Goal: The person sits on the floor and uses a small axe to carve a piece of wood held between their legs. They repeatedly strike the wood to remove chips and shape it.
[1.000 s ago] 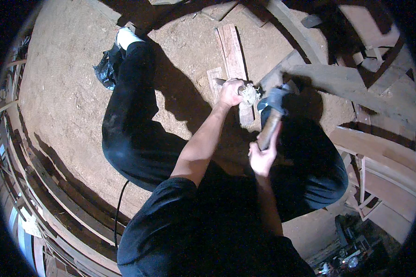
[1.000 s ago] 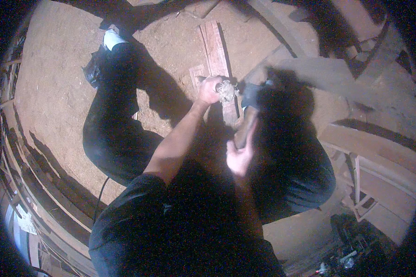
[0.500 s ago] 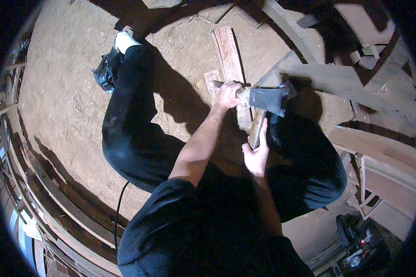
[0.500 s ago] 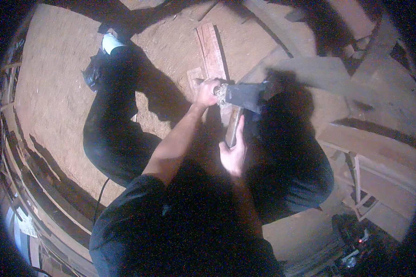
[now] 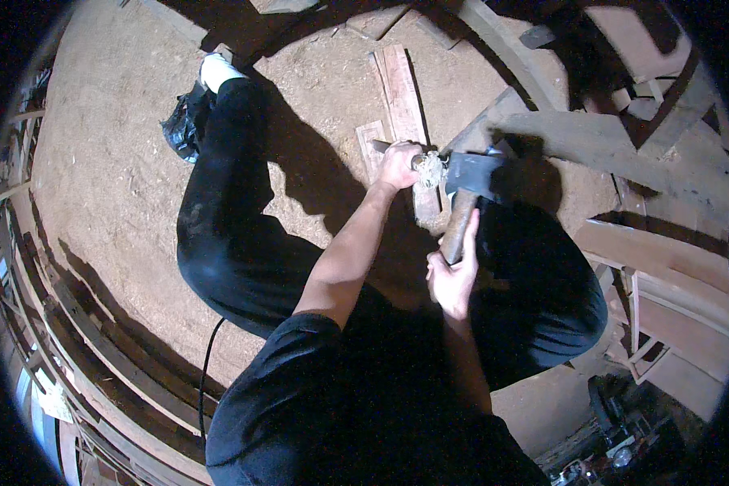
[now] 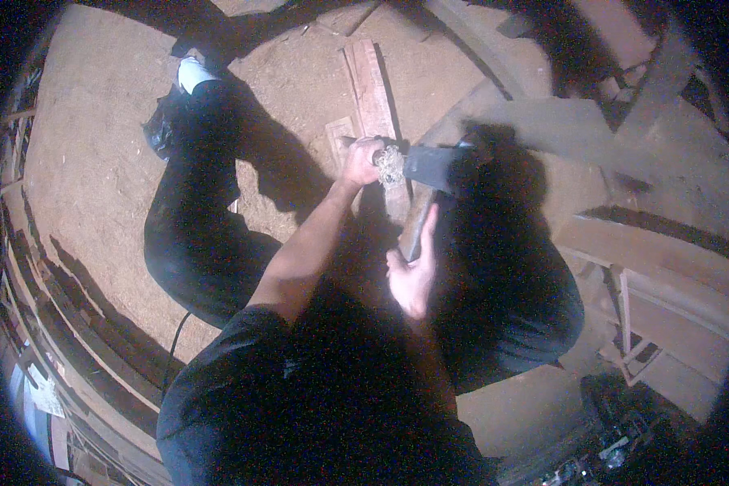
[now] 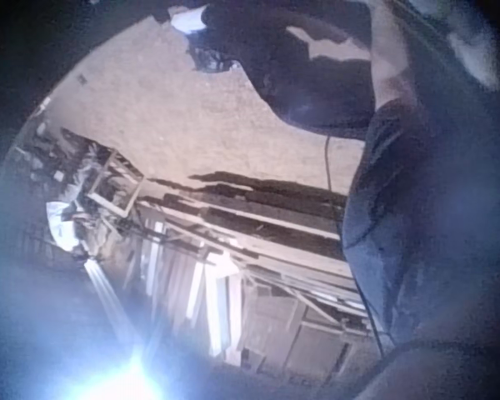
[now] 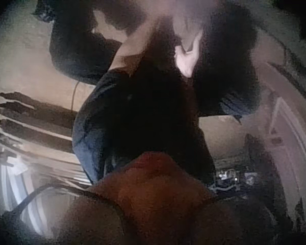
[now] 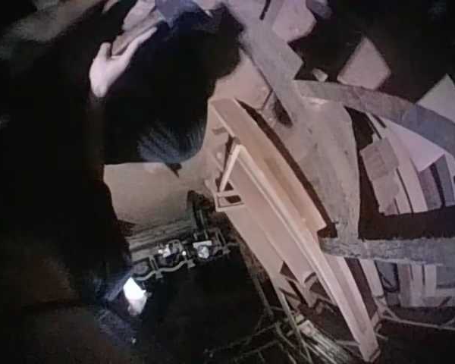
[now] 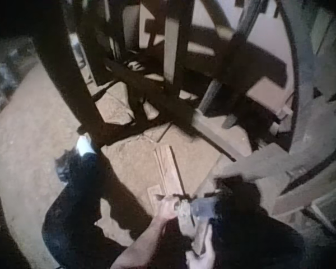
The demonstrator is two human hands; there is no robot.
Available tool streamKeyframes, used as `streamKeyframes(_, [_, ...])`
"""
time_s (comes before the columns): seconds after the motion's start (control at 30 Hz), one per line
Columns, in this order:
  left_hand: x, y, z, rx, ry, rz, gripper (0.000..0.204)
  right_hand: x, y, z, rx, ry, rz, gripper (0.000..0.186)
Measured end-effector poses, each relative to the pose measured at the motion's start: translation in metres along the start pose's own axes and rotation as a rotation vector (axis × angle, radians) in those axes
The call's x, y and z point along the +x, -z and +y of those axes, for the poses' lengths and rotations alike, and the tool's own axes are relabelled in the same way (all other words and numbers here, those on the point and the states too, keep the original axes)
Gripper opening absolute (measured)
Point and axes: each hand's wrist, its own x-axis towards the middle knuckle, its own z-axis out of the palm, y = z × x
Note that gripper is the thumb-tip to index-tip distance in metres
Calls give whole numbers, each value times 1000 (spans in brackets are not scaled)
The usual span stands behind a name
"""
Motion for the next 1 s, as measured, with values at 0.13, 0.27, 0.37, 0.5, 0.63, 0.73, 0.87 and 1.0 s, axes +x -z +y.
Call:
streamKeyframes(0.13, [2,0,6,-9,12,16,23,9,3,30,-210,214,1,99])
streamKeyframes(0.27, [1,-1,-1,53,-5,-54,23,14,10,38,-168,135,-70,98])
streamKeyframes(0.37, [3,-1,3,27,30,-30,22,8,17,26,-17,3,-58,100])
streamKeyframes(0.5, [8,0,8,-71,6,66,25,-2,26,7,39,-93,-31,100])
streamKeyframes(0.63, [19,-2,20,-96,-54,15,29,-1,33,15,107,-51,-45,99])
streamKeyframes(0.73, [27,-12,29,-145,-105,12,29,0,33,17,163,-41,-45,97])
streamKeyframes(0.87, [19,-22,13,-113,-185,-47,27,0,34,21,192,-25,-55,96])
streamKeyframes(1.0, [15,-27,22,-44,-145,-102,26,-5,40,11,82,-36,-54,96])
